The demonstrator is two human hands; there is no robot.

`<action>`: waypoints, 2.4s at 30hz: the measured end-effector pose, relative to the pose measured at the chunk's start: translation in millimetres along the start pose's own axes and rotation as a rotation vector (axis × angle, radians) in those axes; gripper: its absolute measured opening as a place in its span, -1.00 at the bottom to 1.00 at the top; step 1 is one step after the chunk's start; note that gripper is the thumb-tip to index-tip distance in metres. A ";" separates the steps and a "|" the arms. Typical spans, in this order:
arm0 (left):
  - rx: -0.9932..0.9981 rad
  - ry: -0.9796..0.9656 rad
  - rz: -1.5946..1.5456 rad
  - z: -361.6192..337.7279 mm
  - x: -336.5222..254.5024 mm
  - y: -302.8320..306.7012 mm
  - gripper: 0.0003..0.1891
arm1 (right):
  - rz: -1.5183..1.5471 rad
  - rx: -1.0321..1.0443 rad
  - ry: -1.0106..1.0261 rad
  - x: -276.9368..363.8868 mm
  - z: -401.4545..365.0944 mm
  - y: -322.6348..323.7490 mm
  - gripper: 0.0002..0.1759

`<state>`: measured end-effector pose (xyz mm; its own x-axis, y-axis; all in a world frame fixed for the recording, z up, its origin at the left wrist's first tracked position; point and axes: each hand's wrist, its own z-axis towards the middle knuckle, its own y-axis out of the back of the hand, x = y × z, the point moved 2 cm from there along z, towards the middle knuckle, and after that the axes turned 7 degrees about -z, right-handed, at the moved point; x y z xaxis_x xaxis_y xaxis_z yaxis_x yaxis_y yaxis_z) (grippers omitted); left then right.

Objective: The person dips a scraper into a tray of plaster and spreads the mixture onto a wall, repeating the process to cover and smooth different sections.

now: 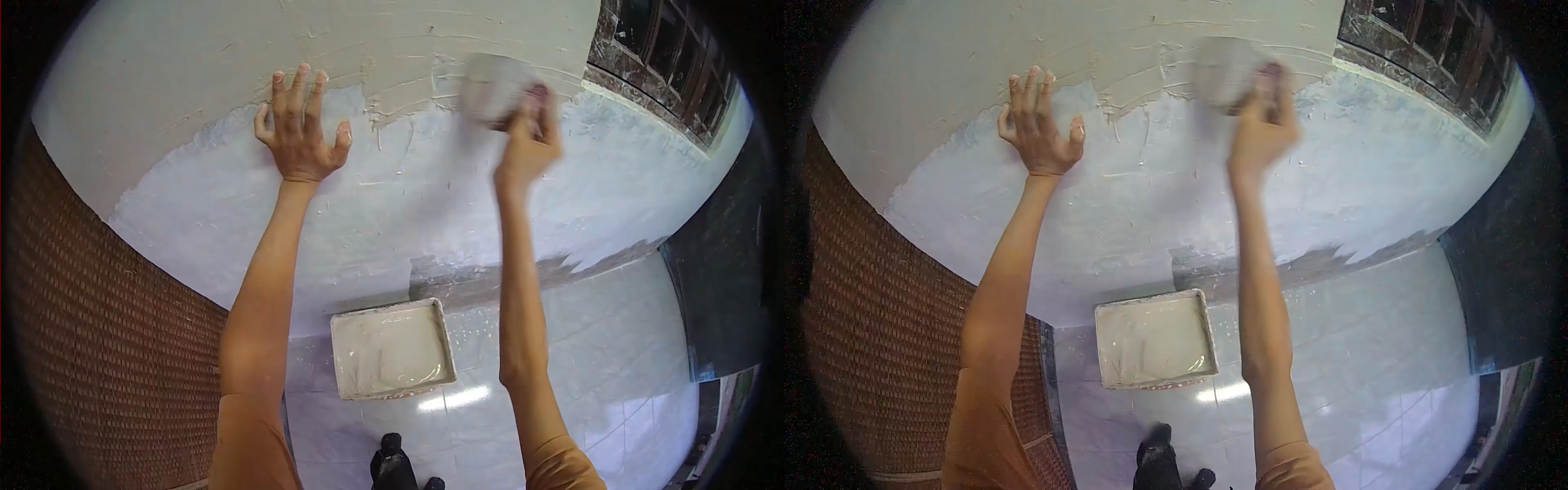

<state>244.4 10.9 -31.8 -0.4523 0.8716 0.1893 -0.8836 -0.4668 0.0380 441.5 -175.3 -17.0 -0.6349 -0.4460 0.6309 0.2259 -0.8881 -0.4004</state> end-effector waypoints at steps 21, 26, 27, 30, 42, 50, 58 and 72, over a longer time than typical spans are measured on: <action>-0.009 -0.011 -0.007 -2.0 -1.2 -1.3 -0.32 | 0.194 0.313 0.107 28.2 -33.0 -54.2 -0.63; -0.011 -0.016 0.001 -1.1 1.6 -1.3 -0.32 | 0.051 -0.010 -0.020 12.2 15.6 7.2 -0.70; -0.014 -0.018 -0.011 -1.3 1.3 -1.6 -0.32 | 0.130 -0.098 -0.017 17.3 21.2 16.7 -0.71; -0.019 -0.023 -0.014 -1.5 1.9 -2.5 -0.32 | 0.149 0.028 0.023 24.0 6.7 12.5 -0.70; -0.075 -0.022 -0.051 -1.4 1.3 -5.5 -0.37 | 0.165 -0.049 0.006 2.4 5.8 35.7 -0.69; -0.091 -0.031 -0.062 0.4 2.5 -5.3 -0.37 | -0.024 0.026 -0.018 -10.1 7.6 17.0 -0.68; -0.038 -0.047 -0.004 -0.5 -0.1 -2.7 -0.35 | 0.071 0.255 0.067 7.8 8.7 5.1 -0.63; -0.023 -0.045 -0.022 -0.1 -0.9 -0.5 -0.35 | 0.104 0.192 0.070 17.0 22.3 -21.2 -0.59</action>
<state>245.2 10.4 -32.1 -0.4269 0.8740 0.2323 -0.8962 -0.4431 0.0201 442.4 -166.5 17.0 -0.6490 -0.5330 0.5429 0.4250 -0.8458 -0.3223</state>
